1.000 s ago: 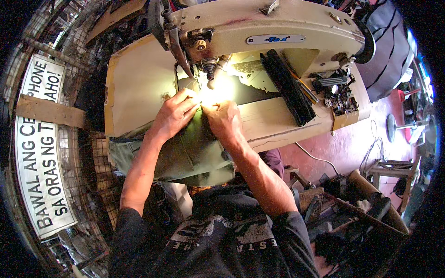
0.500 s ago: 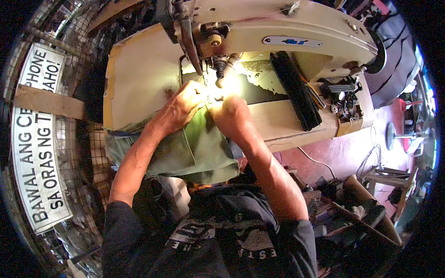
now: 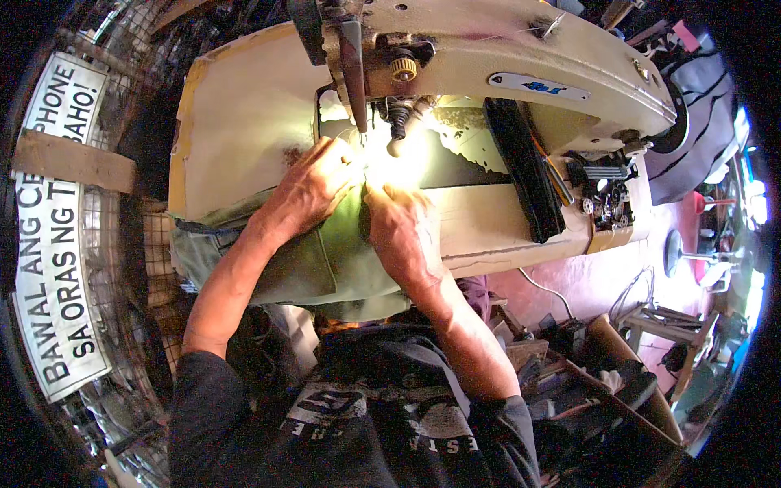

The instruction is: Sewing a strap onto a leather bag using an industrial sewing machine.

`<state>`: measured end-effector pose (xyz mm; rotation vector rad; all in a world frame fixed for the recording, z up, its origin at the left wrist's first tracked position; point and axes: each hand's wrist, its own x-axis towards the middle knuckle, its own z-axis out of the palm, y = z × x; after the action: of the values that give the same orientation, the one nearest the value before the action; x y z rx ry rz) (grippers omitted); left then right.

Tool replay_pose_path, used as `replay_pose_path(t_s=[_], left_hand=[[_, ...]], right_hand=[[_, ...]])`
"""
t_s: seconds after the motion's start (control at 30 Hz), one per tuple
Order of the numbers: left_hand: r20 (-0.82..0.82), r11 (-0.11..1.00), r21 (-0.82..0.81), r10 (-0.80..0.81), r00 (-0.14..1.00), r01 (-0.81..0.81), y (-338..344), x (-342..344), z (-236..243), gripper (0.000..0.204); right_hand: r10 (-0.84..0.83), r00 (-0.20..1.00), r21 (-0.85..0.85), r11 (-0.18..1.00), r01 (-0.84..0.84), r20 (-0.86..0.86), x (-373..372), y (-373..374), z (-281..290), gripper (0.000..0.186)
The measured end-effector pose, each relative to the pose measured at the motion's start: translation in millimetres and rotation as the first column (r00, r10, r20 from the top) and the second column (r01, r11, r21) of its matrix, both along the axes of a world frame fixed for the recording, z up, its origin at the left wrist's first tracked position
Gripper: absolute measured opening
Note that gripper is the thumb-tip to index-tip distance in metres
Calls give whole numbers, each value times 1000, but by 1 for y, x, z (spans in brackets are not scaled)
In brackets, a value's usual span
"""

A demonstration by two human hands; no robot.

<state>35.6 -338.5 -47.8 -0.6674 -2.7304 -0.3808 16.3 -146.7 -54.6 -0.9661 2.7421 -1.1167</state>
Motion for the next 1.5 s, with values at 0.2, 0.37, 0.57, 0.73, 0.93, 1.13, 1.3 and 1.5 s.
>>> replay_pose_path(t_s=[0.2, 0.37, 0.57, 0.73, 0.93, 1.13, 1.3, 1.5], left_hand=[[-1, 996, 82, 23, 1000, -23, 1, 2, -1, 25], [-103, 998, 58, 36, 994, -30, 5, 3, -1, 26], [-67, 987, 76, 149, 987, -144, 10, 5, -5, 24], [96, 974, 189, 107, 990, -124, 4, 2, -10, 23], [98, 913, 353, 179, 979, -202, 0, 4, -7, 14], [260, 864, 390, 227, 939, -317, -2, 3, -2, 22], [53, 907, 375, 186, 981, -192, -1, 1, -2, 20], [-51, 980, 154, 132, 990, -123, 0, 2, -2, 17]], right_hand=[[136, 953, 82, 990, -118, -270, -4, 4, -4, 25], [196, 936, 119, 979, -167, -292, -10, 11, -7, 30], [291, 914, 96, 957, -275, -283, -21, 13, -15, 31], [332, 880, 135, 943, -304, -340, -18, 13, -19, 41], [319, 889, 152, 947, -283, -328, -16, 12, -16, 31], [296, 901, 119, 955, -272, -317, -15, 10, -17, 33], [285, 904, 124, 958, -258, -319, -14, 11, -18, 36], [242, 903, 70, 970, -233, -354, -14, 10, -19, 36]])
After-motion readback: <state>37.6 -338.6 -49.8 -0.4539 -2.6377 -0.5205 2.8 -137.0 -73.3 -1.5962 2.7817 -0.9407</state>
